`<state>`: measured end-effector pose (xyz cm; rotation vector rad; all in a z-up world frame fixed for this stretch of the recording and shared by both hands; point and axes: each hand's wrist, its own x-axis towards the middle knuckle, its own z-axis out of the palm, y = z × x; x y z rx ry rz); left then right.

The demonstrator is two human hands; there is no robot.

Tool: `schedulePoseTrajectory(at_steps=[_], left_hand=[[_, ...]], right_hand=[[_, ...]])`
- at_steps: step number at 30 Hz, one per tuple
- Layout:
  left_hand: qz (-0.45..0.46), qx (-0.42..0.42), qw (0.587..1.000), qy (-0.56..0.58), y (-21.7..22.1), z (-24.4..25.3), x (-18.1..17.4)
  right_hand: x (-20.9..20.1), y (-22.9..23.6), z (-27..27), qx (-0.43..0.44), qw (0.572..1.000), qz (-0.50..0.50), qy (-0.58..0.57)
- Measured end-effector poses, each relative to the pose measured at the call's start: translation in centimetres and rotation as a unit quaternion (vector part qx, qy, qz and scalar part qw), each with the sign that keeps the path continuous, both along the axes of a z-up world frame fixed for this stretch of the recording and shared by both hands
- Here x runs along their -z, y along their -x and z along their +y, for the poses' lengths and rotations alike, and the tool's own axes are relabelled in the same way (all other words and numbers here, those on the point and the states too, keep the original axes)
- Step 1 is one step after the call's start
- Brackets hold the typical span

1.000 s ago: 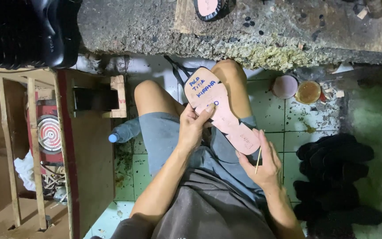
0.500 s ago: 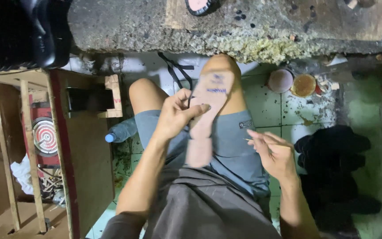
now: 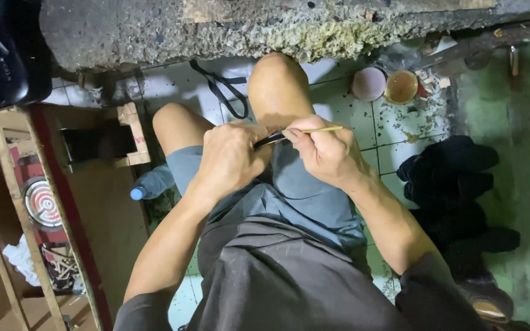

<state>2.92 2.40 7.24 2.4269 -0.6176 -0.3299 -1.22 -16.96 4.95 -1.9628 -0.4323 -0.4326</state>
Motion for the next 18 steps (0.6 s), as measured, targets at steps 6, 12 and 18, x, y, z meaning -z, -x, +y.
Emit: schedulePoseTrajectory(at_steps=[6, 12, 18], left_hand=[[0.007, 0.003, 1.0, -0.003, -0.1, 0.1, 0.5], [0.012, -0.009, 1.0, 0.005, 0.1, -0.1, 0.1], [0.079, -0.081, 0.984, 0.136, 1.6, 0.9, 0.3]], right_hand=[[0.2, -0.3, 0.3, 0.012, 0.999, -0.026, 0.032], [-0.5, -0.5, 0.2, -0.005, 1.0, -0.017, 0.008], [-1.9, 1.3, 0.8, 0.046, 0.971, 0.091, -0.214]])
